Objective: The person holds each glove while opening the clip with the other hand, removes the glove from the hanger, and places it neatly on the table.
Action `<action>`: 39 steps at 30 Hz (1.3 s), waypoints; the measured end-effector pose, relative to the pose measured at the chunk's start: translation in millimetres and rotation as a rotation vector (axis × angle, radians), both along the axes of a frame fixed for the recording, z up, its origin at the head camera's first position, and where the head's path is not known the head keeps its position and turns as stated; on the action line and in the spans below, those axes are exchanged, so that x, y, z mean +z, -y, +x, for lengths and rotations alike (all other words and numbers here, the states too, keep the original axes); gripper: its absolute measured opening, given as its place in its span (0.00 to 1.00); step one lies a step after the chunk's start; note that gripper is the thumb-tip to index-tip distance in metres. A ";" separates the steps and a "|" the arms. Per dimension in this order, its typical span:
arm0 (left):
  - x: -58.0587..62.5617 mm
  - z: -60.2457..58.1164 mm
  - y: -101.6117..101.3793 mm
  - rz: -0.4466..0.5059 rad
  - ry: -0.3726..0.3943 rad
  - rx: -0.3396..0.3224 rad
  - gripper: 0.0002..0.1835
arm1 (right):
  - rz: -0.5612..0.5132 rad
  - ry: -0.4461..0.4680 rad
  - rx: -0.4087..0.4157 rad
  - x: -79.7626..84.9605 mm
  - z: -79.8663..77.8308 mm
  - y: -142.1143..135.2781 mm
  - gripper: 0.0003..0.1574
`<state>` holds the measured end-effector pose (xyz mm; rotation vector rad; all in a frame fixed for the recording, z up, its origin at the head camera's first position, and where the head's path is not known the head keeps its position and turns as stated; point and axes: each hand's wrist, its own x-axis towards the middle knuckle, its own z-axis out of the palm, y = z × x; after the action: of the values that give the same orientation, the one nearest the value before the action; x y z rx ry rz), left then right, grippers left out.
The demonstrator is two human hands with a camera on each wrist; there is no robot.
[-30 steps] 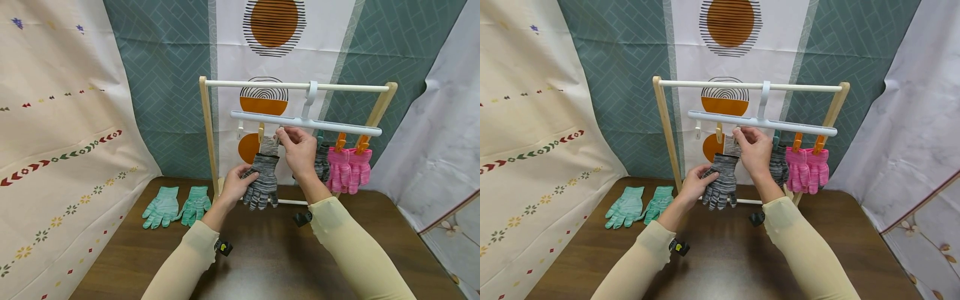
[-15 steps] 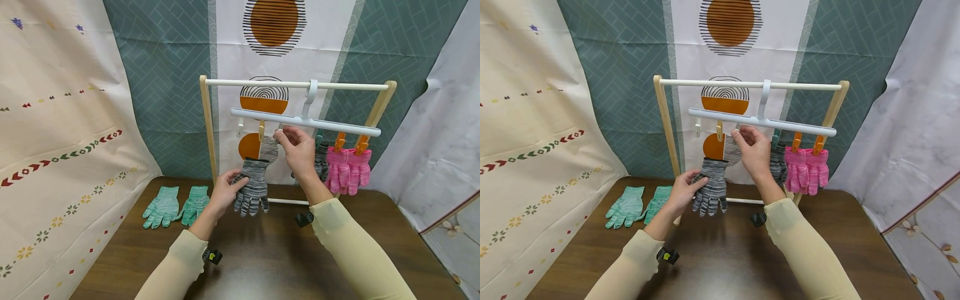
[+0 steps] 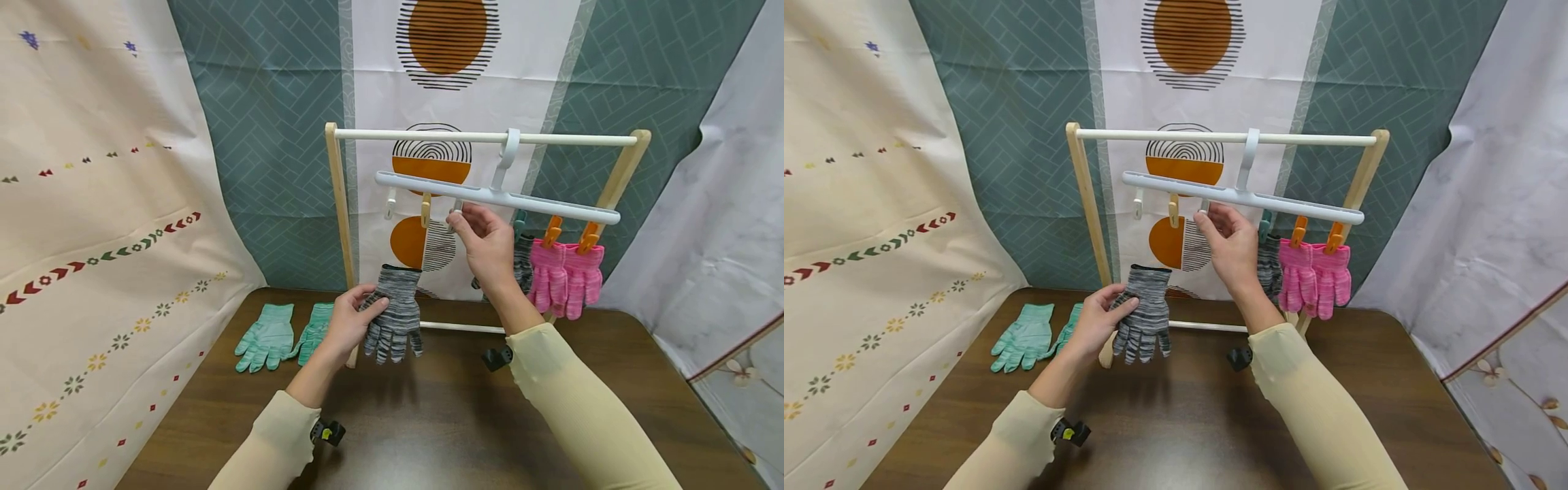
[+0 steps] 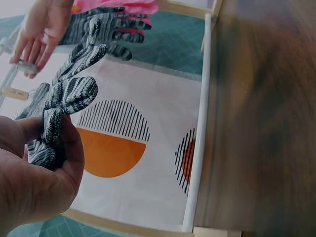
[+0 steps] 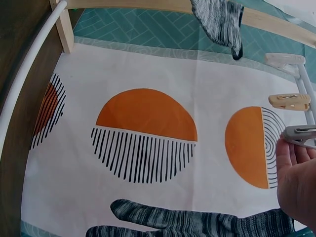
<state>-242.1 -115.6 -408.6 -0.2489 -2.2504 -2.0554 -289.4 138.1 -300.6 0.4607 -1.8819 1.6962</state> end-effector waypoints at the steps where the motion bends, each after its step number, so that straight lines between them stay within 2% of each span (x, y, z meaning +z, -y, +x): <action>1: -0.3 0.7 2.1 -0.002 0.004 0.004 0.25 | -0.001 0.002 0.001 0.0 -0.1 -0.2 0.25; 13: -5.1 10.4 32.3 0.003 0.038 0.013 0.27 | -0.024 0.010 0.022 2.6 0.5 -1.8 0.26; 23: -10.6 14.9 61.1 -0.015 0.081 0.057 0.29 | -0.032 0.011 0.041 1.1 -2.4 -3.5 0.26; 32: -11.4 20.2 77.6 -0.062 0.114 0.089 0.29 | -0.045 0.002 0.059 0.6 -2.3 -4.1 0.25; 39: -12.2 25.0 89.3 -0.068 0.111 0.082 0.29 | -0.035 0.009 0.066 -0.8 -1.2 -5.9 0.25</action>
<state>-217.1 -204.9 -420.8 -0.0461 -2.3540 -2.0016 -290.6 143.9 -301.4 0.5067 -1.8595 1.7739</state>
